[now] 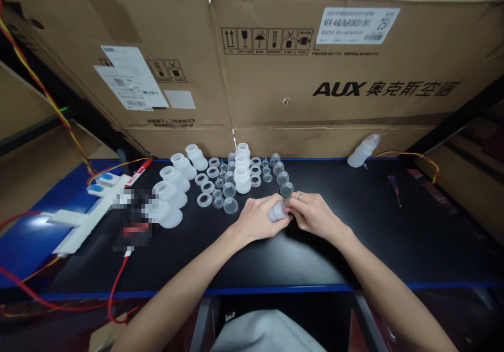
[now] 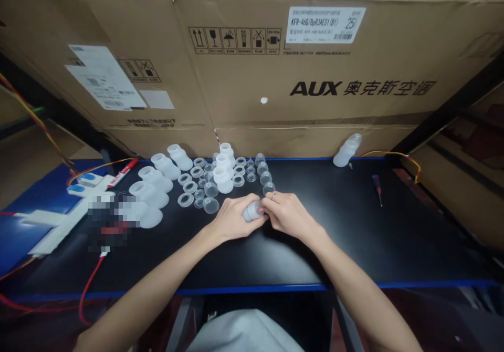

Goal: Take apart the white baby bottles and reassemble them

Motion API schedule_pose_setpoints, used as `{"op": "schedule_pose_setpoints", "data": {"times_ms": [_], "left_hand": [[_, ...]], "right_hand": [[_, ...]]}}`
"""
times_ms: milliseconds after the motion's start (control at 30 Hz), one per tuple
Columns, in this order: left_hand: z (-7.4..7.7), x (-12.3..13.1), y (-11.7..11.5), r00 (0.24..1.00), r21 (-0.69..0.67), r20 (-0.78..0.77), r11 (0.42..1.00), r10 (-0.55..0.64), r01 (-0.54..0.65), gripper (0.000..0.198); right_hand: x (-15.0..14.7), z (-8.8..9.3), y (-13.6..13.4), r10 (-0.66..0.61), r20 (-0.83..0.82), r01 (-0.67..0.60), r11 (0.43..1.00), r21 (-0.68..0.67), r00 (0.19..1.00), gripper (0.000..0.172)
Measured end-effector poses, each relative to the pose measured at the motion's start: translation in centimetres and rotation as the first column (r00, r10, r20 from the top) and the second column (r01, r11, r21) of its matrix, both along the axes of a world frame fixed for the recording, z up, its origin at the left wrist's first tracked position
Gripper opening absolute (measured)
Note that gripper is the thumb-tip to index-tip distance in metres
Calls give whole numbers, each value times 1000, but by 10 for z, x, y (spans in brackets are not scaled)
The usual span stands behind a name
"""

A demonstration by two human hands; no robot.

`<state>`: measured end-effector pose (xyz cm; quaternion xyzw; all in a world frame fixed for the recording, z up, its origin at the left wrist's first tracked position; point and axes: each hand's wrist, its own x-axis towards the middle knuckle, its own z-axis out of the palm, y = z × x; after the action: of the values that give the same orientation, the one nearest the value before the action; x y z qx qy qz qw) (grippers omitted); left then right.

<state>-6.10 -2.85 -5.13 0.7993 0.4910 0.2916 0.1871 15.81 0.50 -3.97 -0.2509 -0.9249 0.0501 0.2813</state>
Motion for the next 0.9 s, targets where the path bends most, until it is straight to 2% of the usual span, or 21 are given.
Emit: {"op": "schedule_pose_setpoints", "data": {"times_ms": [133, 200, 267, 300, 367, 433, 467, 500, 600, 700, 900], "left_hand": [[13, -2, 0, 983, -145, 156, 983, -94, 117, 20], [15, -7, 1, 950, -189, 258, 954, -178, 231, 25], [11, -12, 3, 893, -245, 389, 910, -225, 336, 36], [8, -15, 4, 860, -276, 458, 884, -224, 377, 42], [0, -20, 7, 809, -309, 558, 857, -187, 411, 48], [-5, -24, 9, 786, -286, 597, 874, -159, 393, 49], [-7, -25, 10, 784, -262, 603, 891, -150, 371, 47], [-8, -25, 11, 782, -241, 607, 906, -139, 348, 46], [-10, -21, 11, 763, -199, 639, 935, -103, 293, 46], [-14, -14, 8, 768, -136, 623, 946, -148, 293, 49], [-22, -5, -2, 796, -106, 538, 914, -278, 391, 46]], "right_hand": [[0, -3, 1, 1, -26, 1, 998, 66, 1000, 26], [-1, -2, -1, 12, -68, -10, 999, 31, 998, 27], [1, 1, -3, 13, -190, -23, 999, -48, 982, 26], [3, 5, -3, -13, -291, -15, 996, -93, 957, 26], [10, 12, -1, -125, -525, 34, 983, -180, 842, 28], [18, 17, 6, -253, -648, 111, 961, -252, 719, 27], [22, 17, 11, -300, -653, 158, 950, -268, 695, 24], [25, 16, 17, -332, -624, 204, 941, -269, 708, 21], [25, 3, 31, -362, -430, 317, 932, -174, 827, 19], [11, -12, 36, -344, -229, 341, 939, -52, 911, 23], [-31, -25, 34, -405, 33, 393, 902, 180, 914, 18]]}}
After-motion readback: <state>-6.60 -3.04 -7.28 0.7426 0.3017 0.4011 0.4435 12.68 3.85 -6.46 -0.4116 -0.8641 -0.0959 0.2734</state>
